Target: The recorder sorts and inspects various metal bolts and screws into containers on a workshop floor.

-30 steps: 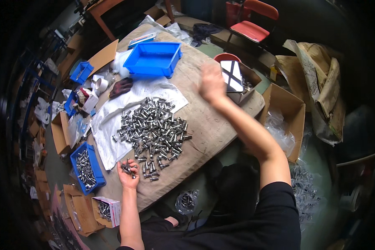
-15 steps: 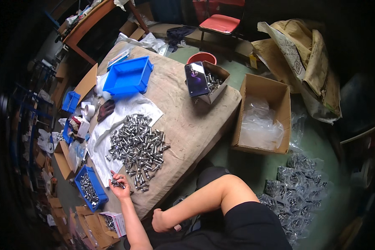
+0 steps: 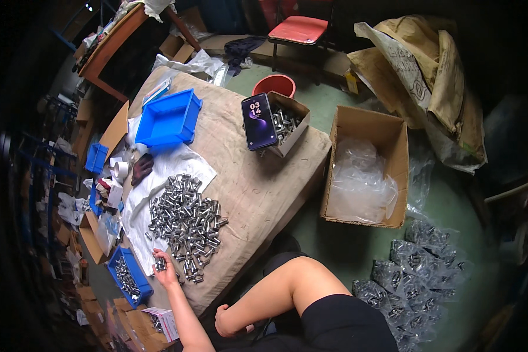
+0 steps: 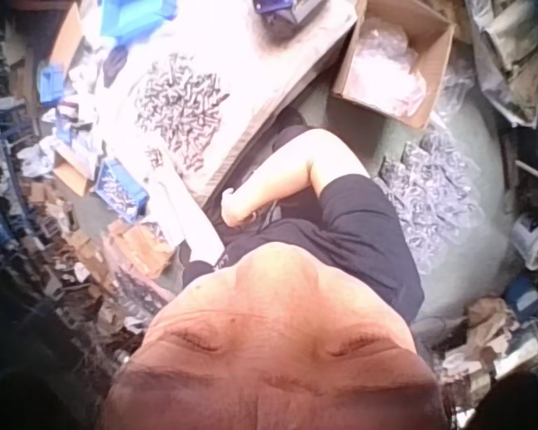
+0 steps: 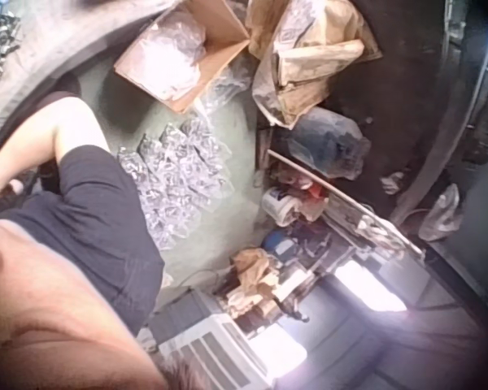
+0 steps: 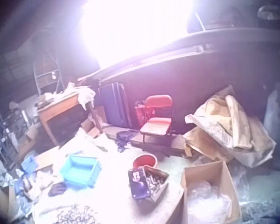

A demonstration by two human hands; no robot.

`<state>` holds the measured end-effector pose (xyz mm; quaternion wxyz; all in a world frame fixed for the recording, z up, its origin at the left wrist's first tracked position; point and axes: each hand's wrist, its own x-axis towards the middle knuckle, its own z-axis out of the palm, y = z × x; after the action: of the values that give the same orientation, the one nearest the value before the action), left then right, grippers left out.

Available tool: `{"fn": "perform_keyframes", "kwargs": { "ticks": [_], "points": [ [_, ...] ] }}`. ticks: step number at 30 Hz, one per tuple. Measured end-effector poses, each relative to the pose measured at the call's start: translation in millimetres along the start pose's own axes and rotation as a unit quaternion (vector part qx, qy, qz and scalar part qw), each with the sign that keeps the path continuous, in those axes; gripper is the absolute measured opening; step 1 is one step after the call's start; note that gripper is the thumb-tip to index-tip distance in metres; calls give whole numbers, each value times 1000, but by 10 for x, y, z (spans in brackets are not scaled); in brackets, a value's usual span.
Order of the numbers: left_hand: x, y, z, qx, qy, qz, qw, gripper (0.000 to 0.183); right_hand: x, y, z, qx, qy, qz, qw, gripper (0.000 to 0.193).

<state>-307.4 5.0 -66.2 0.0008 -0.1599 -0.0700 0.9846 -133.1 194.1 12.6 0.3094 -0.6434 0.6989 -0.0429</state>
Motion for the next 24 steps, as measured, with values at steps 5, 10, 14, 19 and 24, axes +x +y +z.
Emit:
{"fn": "perform_keyframes", "kwargs": {
  "ticks": [5,10,14,19,24],
  "points": [
    [114,43,-18,-29,-42,-52,997,39,-14,-13,38,14,-3,49,999,31],
    [-26,69,15,31,-34,-84,995,21,-3,105,87,36,-28,67,997,36],
    [-447,-38,79,66,-2,-70,995,16,114,264,109,40,8,181,983,38],
    [-1041,-43,134,133,-21,-147,980,24,-11,470,36,134,45,231,963,32],
    [-1504,-245,199,139,-15,-150,979,32,-221,441,-121,169,105,265,944,26]
  ]
}}
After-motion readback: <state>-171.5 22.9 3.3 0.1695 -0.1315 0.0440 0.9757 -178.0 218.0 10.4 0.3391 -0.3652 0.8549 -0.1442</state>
